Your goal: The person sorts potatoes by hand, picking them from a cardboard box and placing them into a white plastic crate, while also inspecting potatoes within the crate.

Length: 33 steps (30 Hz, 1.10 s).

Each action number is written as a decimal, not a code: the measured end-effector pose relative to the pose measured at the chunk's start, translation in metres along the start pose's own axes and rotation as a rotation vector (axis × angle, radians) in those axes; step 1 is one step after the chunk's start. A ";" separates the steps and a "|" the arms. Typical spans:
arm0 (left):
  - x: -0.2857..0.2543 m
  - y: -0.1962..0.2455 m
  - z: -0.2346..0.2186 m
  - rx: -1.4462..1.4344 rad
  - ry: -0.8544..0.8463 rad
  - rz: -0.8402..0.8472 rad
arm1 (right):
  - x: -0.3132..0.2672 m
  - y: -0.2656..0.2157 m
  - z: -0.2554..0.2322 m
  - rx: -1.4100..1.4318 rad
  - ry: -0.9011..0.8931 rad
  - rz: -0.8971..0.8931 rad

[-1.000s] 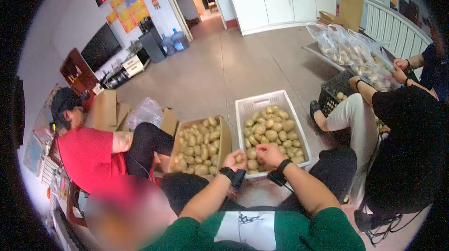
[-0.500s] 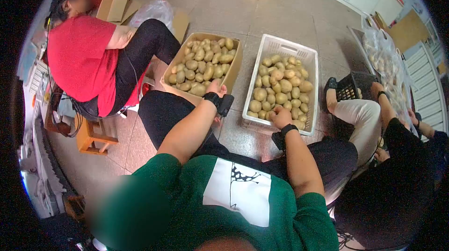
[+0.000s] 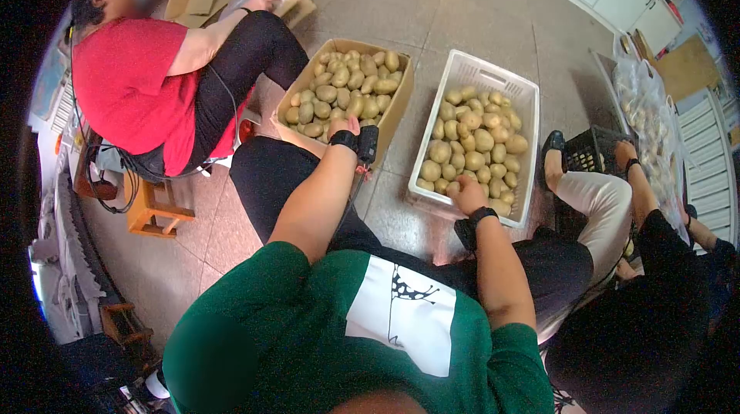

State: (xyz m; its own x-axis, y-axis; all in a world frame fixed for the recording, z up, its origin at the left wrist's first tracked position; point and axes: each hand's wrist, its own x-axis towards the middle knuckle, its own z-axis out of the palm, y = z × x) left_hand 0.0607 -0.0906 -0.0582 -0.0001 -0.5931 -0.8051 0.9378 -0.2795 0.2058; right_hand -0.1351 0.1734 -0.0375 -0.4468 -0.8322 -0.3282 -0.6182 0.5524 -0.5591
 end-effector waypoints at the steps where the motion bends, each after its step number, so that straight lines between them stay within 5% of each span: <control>1: 0.004 -0.002 -0.002 0.008 -0.031 -0.008 | 0.001 0.000 0.000 -0.010 0.003 -0.010; 5: 0.026 -0.012 -0.014 0.042 -0.128 -0.032 | 0.009 0.010 0.007 0.008 0.025 -0.036; 8: 0.055 -0.040 -0.026 0.330 -0.226 -0.245 | 0.004 -0.001 0.001 -0.089 0.039 -0.017; 9: 0.002 -0.041 -0.020 0.324 -0.156 -0.256 | 0.007 0.002 0.003 -0.117 0.049 -0.024; 12: 0.009 -0.067 -0.036 0.557 -0.240 -0.468 | 0.005 0.005 0.005 -0.080 0.091 0.000; 17: -0.069 -0.085 -0.039 0.788 -0.414 -0.663 | 0.007 0.008 0.007 -0.005 0.092 0.064; 22: -0.079 -0.102 -0.048 0.938 -0.516 -0.729 | 0.009 0.010 0.002 0.064 0.182 0.125; 25: -0.082 -0.106 -0.047 1.007 -0.501 -0.711 | 0.013 0.005 -0.007 0.349 0.212 0.185; 30: -0.099 -0.108 -0.044 1.062 -0.468 -0.705 | -0.005 -0.031 -0.036 0.620 0.385 -0.042; 33: -0.088 -0.109 -0.043 0.978 -0.581 -0.846 | 0.012 -0.027 -0.026 0.800 0.342 -0.262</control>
State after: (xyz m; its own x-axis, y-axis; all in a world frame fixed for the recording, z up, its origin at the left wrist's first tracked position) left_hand -0.0268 0.0247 -0.0340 -0.7975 -0.1399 -0.5868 -0.0324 -0.9614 0.2732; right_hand -0.1411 0.1499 -0.0065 -0.6019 -0.7966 0.0563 -0.1501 0.0436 -0.9877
